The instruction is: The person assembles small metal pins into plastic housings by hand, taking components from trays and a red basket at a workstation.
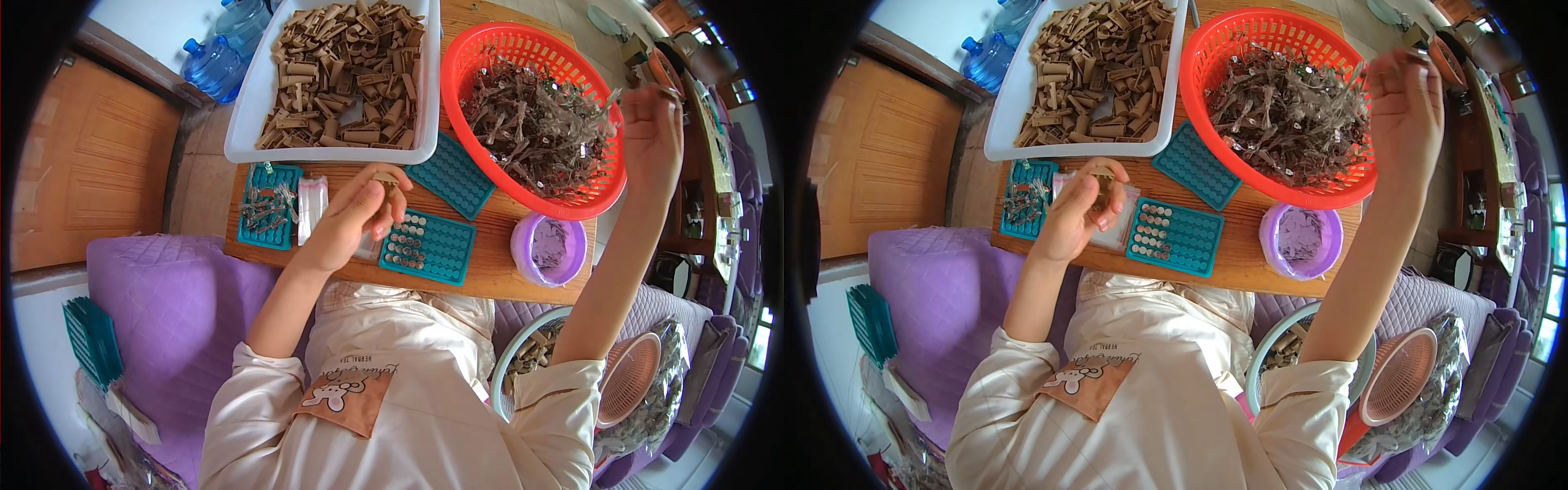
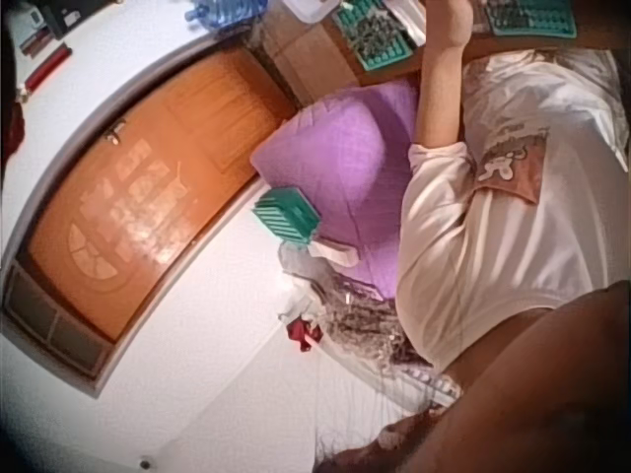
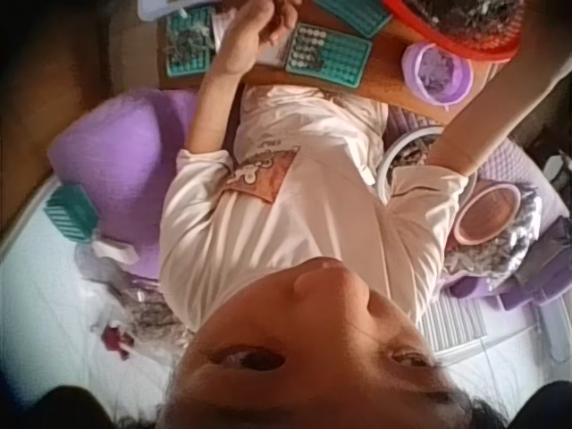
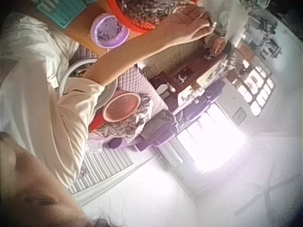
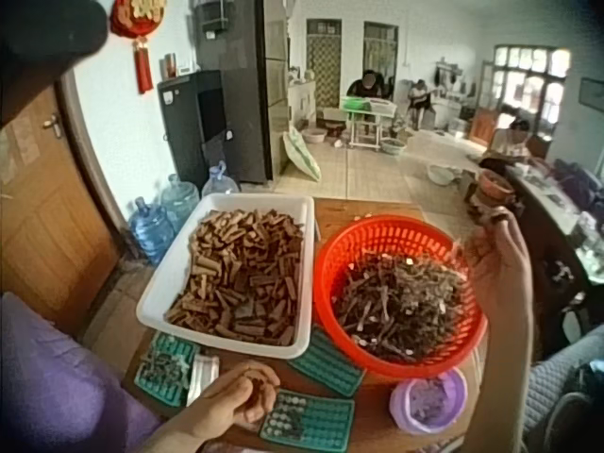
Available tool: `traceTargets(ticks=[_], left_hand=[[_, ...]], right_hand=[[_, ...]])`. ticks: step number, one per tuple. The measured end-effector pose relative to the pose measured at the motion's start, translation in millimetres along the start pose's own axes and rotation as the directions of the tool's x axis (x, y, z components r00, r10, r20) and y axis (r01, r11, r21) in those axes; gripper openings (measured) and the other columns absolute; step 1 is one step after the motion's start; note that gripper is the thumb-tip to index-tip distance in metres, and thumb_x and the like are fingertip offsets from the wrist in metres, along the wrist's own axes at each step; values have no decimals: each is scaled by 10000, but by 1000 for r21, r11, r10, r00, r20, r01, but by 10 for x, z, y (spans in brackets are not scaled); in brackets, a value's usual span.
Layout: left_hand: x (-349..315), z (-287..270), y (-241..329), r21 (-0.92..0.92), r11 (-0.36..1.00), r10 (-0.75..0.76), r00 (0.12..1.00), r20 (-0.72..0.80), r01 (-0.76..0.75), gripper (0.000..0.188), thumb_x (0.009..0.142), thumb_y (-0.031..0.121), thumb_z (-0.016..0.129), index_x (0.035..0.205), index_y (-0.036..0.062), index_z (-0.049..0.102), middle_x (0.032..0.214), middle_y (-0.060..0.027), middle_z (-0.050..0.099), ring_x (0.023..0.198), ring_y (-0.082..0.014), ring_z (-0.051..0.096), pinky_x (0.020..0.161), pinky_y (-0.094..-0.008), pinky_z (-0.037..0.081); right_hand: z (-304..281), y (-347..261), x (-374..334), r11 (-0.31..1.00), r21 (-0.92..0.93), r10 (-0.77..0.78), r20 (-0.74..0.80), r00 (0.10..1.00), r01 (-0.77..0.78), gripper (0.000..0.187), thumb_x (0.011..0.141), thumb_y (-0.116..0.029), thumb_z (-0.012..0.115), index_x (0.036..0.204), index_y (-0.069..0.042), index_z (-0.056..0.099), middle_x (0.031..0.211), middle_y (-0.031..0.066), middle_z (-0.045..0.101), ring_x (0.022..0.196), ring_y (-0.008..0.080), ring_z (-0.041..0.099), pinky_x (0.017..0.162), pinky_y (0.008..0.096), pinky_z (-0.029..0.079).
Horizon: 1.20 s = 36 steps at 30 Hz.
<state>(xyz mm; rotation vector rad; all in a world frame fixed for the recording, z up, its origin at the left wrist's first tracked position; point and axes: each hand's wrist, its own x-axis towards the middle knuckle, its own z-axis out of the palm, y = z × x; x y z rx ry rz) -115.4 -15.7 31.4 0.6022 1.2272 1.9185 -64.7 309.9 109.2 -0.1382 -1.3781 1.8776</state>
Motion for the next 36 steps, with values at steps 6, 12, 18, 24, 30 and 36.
traceTargets(ticks=[6,12,18,24,30,36], left_hand=[[13,162,-150,-65,997,-41,999,26,43,382,884,384,366,976,20,437,683,-7,454,519,-42,322,473,-169,292],[-96,85,-247,-119,990,-73,997,-6,72,349,898,358,339,983,34,440,663,2,425,490,-36,306,449,-168,274],[-177,53,-303,-201,974,-110,994,-7,106,328,908,339,326,984,44,448,668,13,428,490,-13,294,457,-158,269],[-228,61,-351,-222,968,-125,992,-21,117,323,902,342,342,973,46,452,659,18,423,483,-14,284,444,-153,254],[-271,38,-385,-246,962,-136,990,-42,121,312,898,342,349,967,57,458,645,23,418,474,-16,276,437,-152,246],[-280,68,-378,-267,952,-174,983,-67,150,302,895,340,355,954,65,468,636,26,414,470,-16,276,433,-151,239]], right_hand=[[-262,-69,60,428,-904,152,70,986,-2,167,811,-117,537,916,13,542,841,56,583,798,99,544,746,222,426],[-455,-13,91,493,-869,171,38,985,-52,150,799,-99,554,921,-13,539,852,65,595,826,116,556,769,235,431],[-567,40,40,964,-190,222,185,957,-187,67,819,-70,522,881,-45,518,867,67,590,834,148,575,776,261,447],[-585,34,-23,977,23,202,209,957,-211,39,826,-51,503,864,-46,512,872,74,589,856,153,573,800,280,447],[-415,3,-52,808,-577,113,-43,993,-117,67,823,-24,489,884,-37,514,870,79,588,832,165,580,813,296,451],[-366,-39,-54,762,-634,148,-26,989,-130,77,811,-11,500,888,-22,502,873,76,579,807,153,576,782,260,454]])
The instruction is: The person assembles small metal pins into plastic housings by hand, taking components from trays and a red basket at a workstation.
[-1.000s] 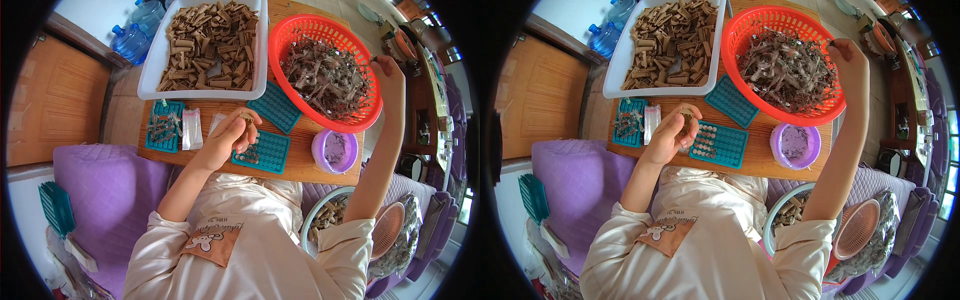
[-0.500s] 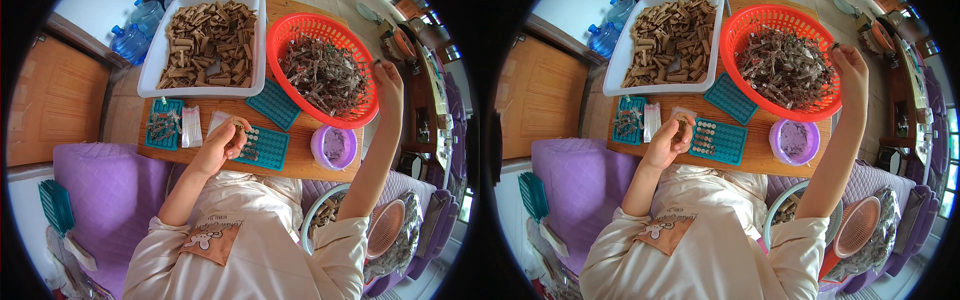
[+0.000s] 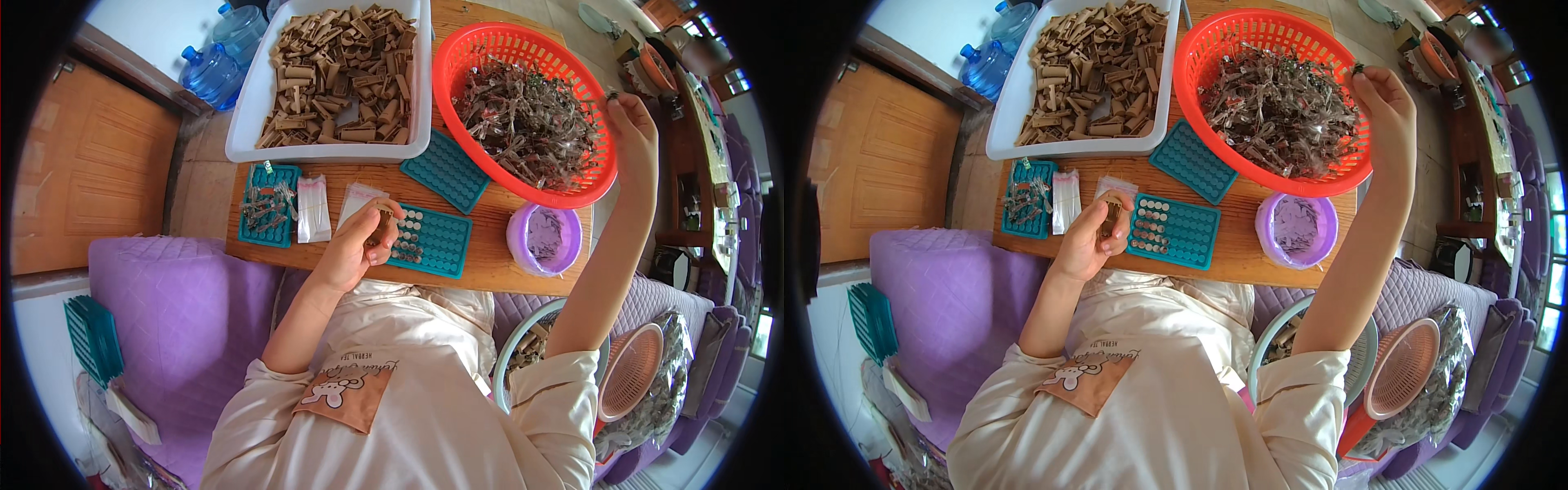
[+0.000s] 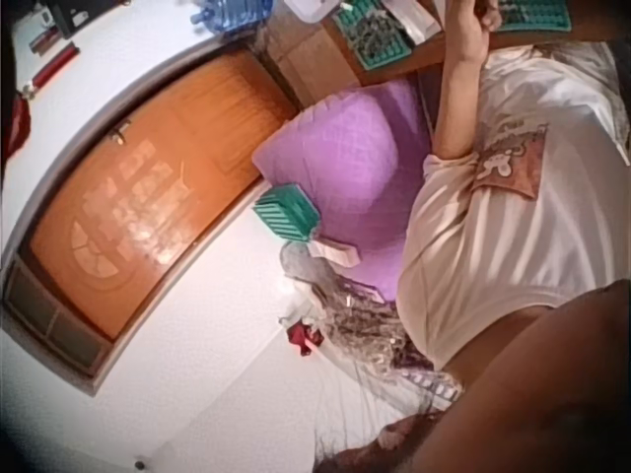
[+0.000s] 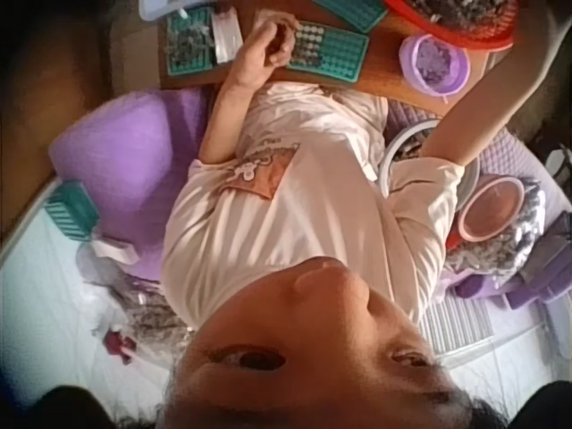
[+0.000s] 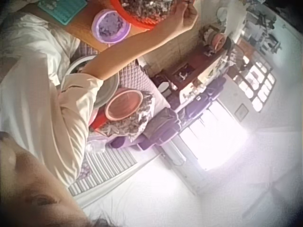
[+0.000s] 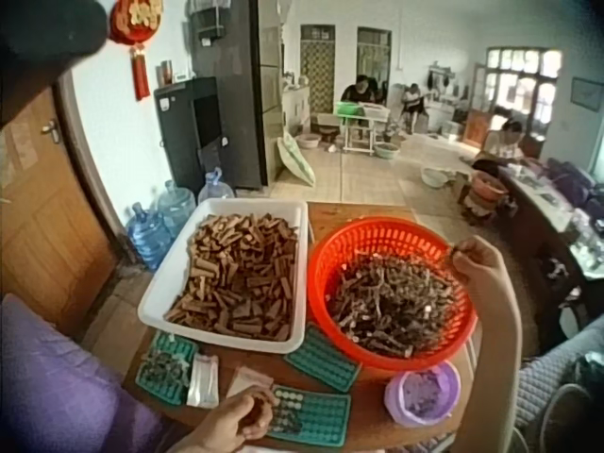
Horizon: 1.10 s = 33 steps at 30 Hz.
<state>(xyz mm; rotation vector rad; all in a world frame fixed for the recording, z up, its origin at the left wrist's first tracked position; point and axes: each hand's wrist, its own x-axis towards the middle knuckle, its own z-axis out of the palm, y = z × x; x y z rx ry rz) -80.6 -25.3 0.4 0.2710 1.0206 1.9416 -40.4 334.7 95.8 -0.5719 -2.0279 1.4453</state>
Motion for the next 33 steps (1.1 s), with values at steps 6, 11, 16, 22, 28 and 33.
traceTargets(ticks=[6,11,16,22,28,33], left_hand=[[-13,1,-17,-39,999,-15,1000,7,16,294,891,329,361,943,60,467,630,26,412,462,-17,278,424,-149,235],[-38,-50,-57,-73,997,-18,999,-28,16,304,888,333,366,935,50,466,626,24,409,451,-19,276,418,-152,232],[-76,-69,-61,-93,996,-15,999,-46,11,302,887,334,373,935,52,469,624,25,407,451,-22,277,417,-156,229],[-82,-111,-62,-120,993,-16,998,-66,8,290,888,329,376,940,60,472,627,26,414,454,-26,282,419,-160,226],[-89,-139,-115,-140,990,-22,997,-71,11,289,884,335,384,942,67,474,626,31,418,459,-27,285,419,-162,223],[-106,-150,-124,-148,989,-37,996,-84,24,285,883,332,384,943,69,474,628,30,426,458,-28,284,419,-160,220]], right_hand=[[18,-8,-34,825,565,-117,155,981,9,119,792,-63,551,889,1,526,824,62,593,793,116,561,746,218,430],[130,-95,-37,883,-468,-41,-42,998,16,136,773,-86,561,867,11,572,777,56,608,743,129,572,698,219,417],[206,-12,-64,994,72,73,56,996,-77,145,781,-104,555,887,-6,545,817,66,610,739,129,575,690,215,414],[168,-84,42,997,63,-60,105,993,53,128,807,-112,530,889,-13,518,839,42,592,830,97,557,714,207,414],[185,-81,-21,554,-826,-69,-163,984,-98,206,734,-65,546,939,-65,542,850,128,605,856,269,572,726,340,431],[595,-102,-154,367,-834,-663,76,745,412,364,628,56,486,968,-64,538,965,130,535,933,297,490,802,396,404]])
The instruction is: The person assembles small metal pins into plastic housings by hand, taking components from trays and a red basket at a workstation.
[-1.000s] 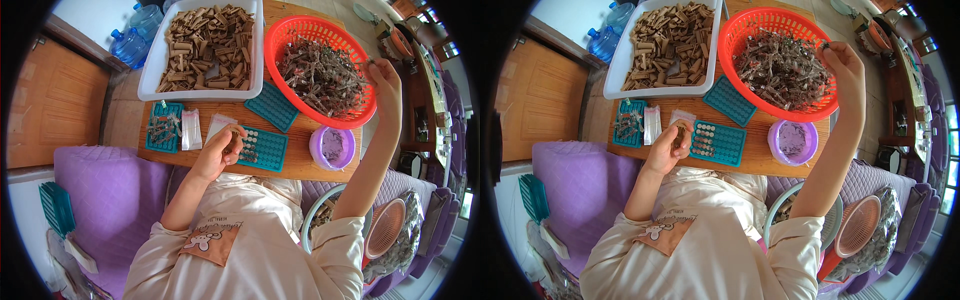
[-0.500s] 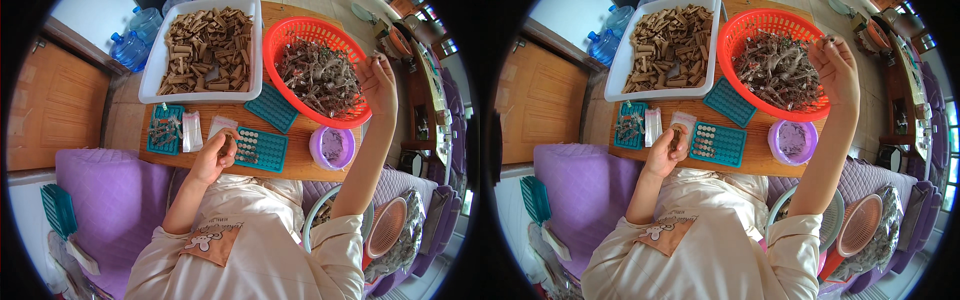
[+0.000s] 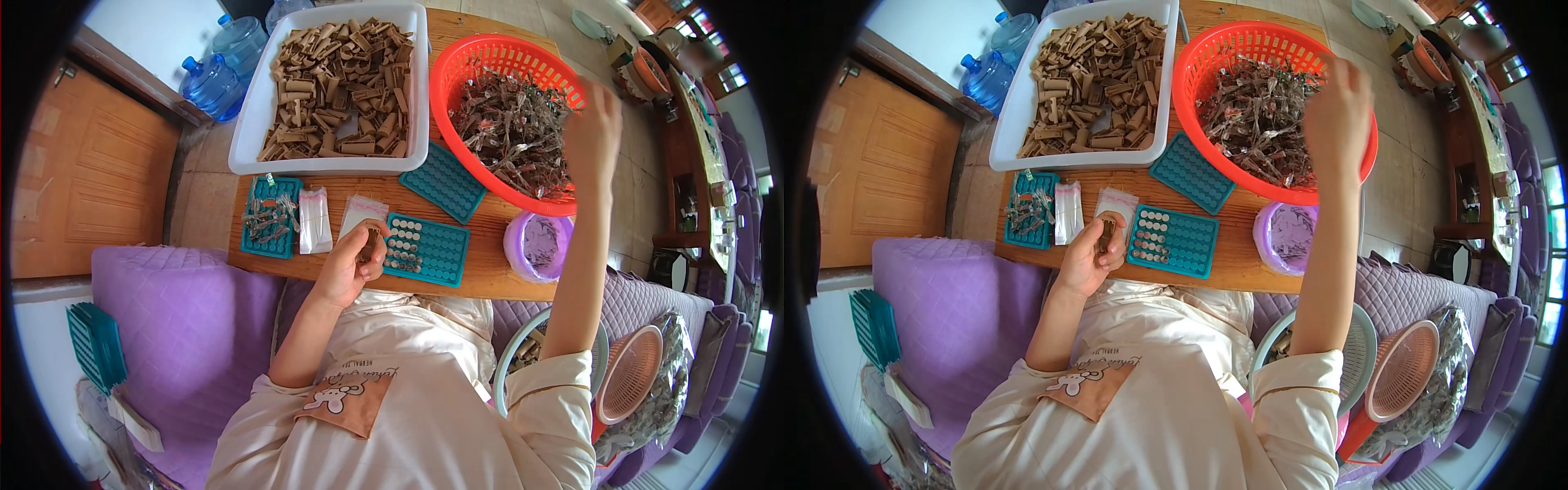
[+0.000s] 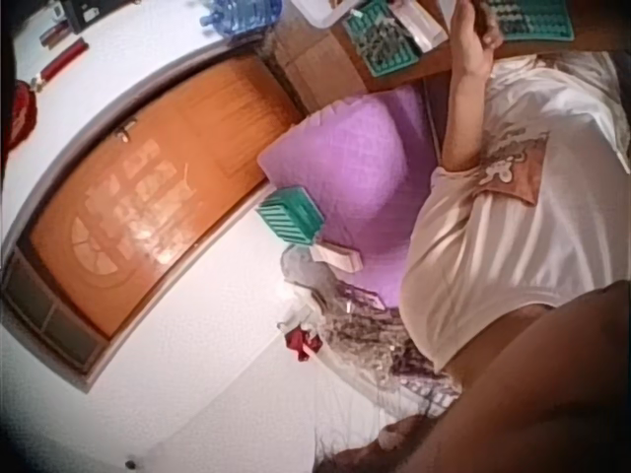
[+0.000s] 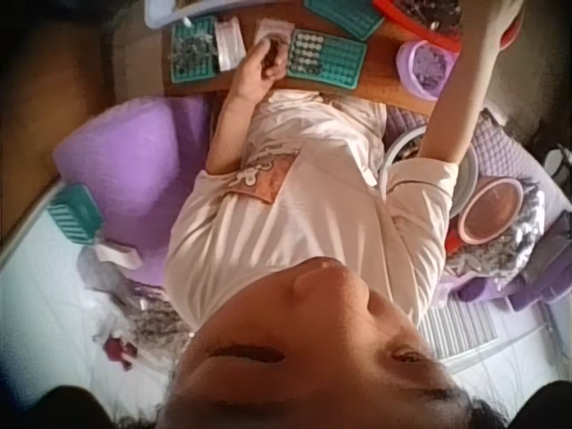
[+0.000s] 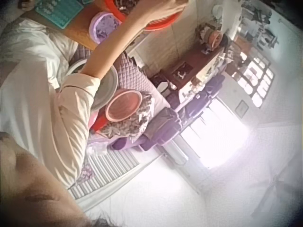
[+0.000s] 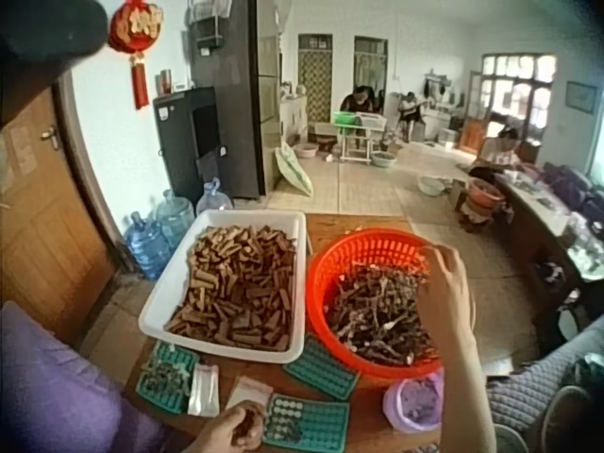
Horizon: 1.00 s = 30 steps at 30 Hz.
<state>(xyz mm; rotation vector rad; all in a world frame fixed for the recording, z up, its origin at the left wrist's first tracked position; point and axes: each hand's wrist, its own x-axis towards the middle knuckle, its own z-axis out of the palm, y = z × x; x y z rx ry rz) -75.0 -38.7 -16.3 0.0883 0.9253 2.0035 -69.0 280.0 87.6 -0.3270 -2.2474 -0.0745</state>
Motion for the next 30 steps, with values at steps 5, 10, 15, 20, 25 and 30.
traceTargets(ticks=[5,10,15,20,25,30], left_hand=[[-8,52,4,4,1000,8,1000,21,-8,281,885,322,378,941,63,471,628,28,428,456,-25,287,414,-160,214],[-6,35,-40,-16,1000,10,999,42,-9,283,886,321,375,937,59,469,628,24,428,454,-24,289,412,-159,215],[-24,-17,-63,-9,1000,-14,1000,16,14,285,885,322,374,932,58,468,629,23,428,453,-23,292,410,-163,215],[-15,-3,-42,-4,1000,-29,1000,11,30,281,884,322,375,925,58,464,627,22,423,451,-25,288,411,-165,213],[0,6,-64,-5,1000,-21,1000,16,21,277,883,319,379,923,59,463,626,18,422,448,-32,279,415,-167,214],[4,2,-113,-12,1000,-17,999,29,17,276,883,319,379,923,59,463,627,15,423,447,-33,275,417,-166,220]], right_hand=[[396,-195,-115,935,305,-303,424,853,181,263,675,30,464,913,-39,554,895,123,559,919,286,501,846,371,375],[512,-220,-201,961,243,-258,629,733,130,198,729,-65,494,915,-57,563,864,133,577,883,272,534,852,365,368],[570,-169,-153,958,239,-285,728,623,159,184,742,-122,543,917,-68,567,833,141,586,822,282,561,819,351,393],[402,-111,116,778,472,280,331,901,-415,217,739,-146,603,934,-52,595,774,84,614,726,173,594,662,286,453],[30,-8,592,264,897,478,197,856,-354,225,791,-210,587,928,-33,605,711,2,580,665,58,541,579,181,418],[-126,224,712,855,397,226,295,928,-335,333,792,-227,568,1058,-26,555,719,12,533,590,68,463,558,194,390]])
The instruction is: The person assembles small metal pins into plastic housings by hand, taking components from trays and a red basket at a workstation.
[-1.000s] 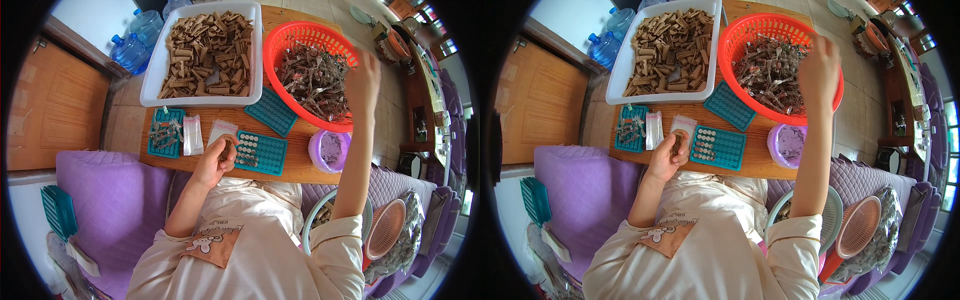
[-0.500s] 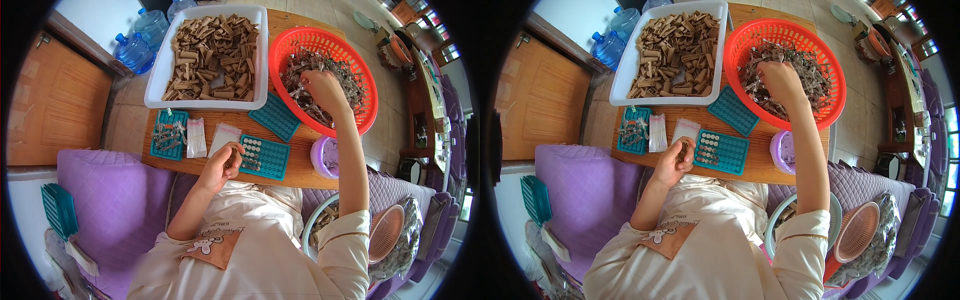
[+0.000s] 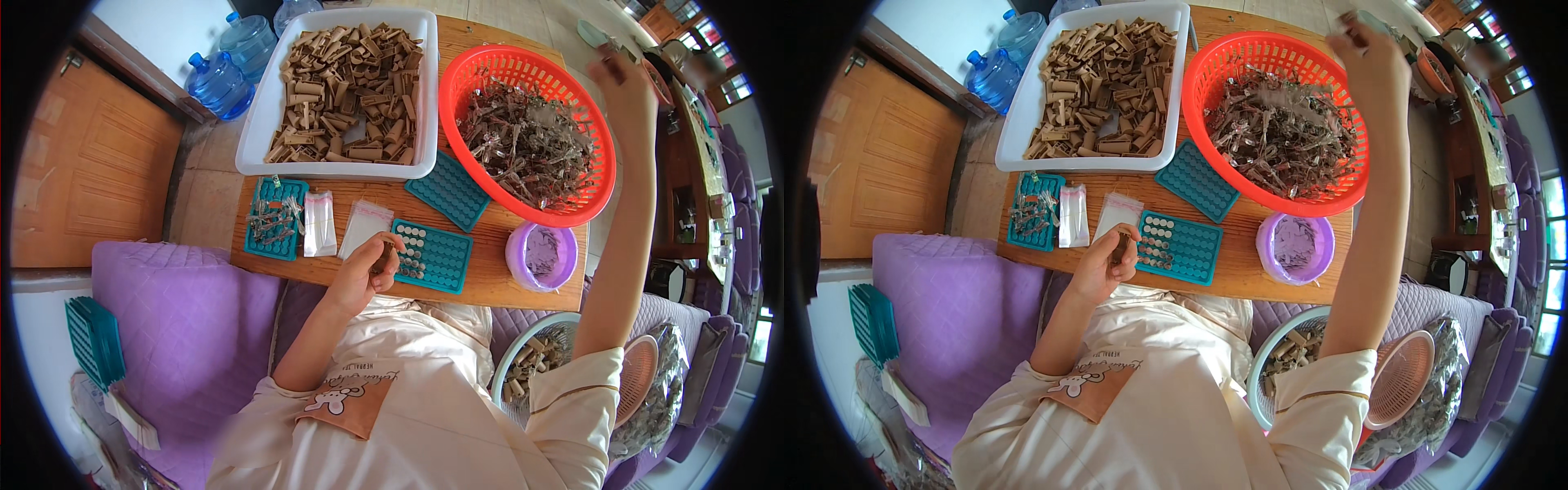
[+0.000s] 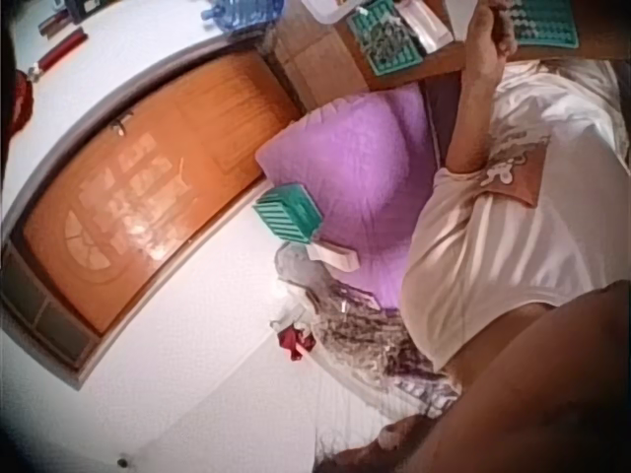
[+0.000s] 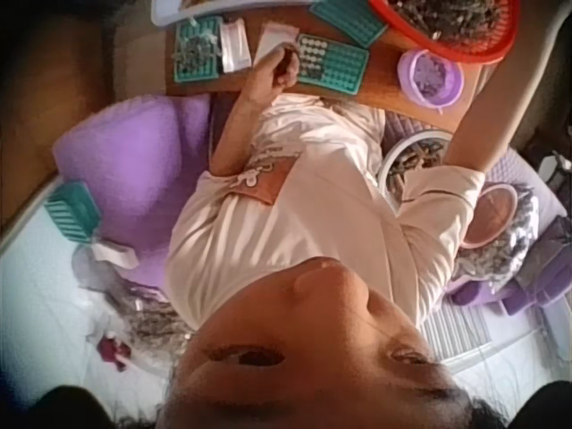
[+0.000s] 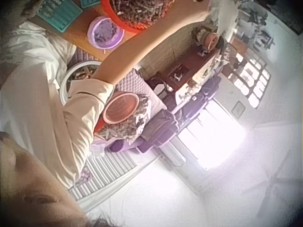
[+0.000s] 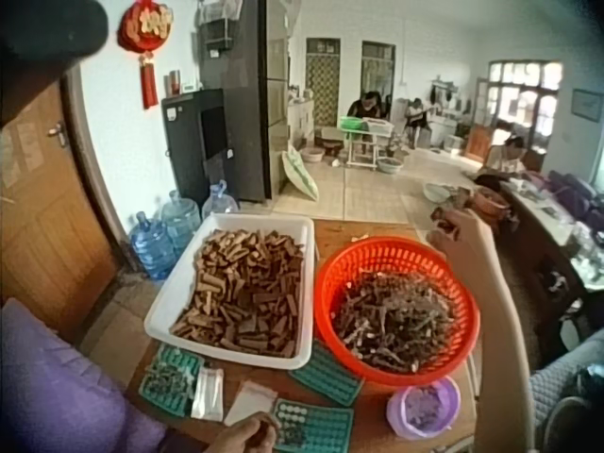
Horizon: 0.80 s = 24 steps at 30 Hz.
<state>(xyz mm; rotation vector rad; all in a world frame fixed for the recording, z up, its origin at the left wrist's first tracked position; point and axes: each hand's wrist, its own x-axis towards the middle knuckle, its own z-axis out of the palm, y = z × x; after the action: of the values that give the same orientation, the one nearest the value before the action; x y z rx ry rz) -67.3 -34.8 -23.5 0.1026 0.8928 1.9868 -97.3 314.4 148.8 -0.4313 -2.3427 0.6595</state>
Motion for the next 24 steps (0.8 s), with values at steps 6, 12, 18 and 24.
traceTargets(ticks=[6,12,18,24], left_hand=[[-20,-37,-18,-2,1000,-24,999,24,24,282,887,322,375,938,58,463,625,11,421,451,-32,277,417,-163,233],[-52,297,113,53,997,50,999,-19,-49,250,894,265,361,963,47,462,634,6,424,448,-26,274,413,-162,232],[-64,658,259,404,852,293,943,156,-332,213,883,127,339,1038,38,454,801,-29,508,508,-25,343,466,-159,293],[-157,928,250,553,724,409,902,137,-412,291,817,116,546,1078,8,476,721,-17,545,581,-25,424,513,-168,351]], right_hand=[[-198,153,-127,998,-10,55,369,928,-55,345,783,-89,522,1114,5,505,828,69,590,660,96,504,605,238,426],[-215,-316,-491,923,346,25,384,923,-169,307,808,-28,462,1113,-38,491,799,57,604,603,44,458,530,186,386],[12,-774,-1223,923,383,-187,502,844,-24,194,694,58,559,860,-38,524,766,58,587,667,154,584,607,250,459],[83,-923,-1715,899,341,-406,415,814,274,203,631,-17,641,803,-32,534,689,72,546,616,221,562,507,306,448]])
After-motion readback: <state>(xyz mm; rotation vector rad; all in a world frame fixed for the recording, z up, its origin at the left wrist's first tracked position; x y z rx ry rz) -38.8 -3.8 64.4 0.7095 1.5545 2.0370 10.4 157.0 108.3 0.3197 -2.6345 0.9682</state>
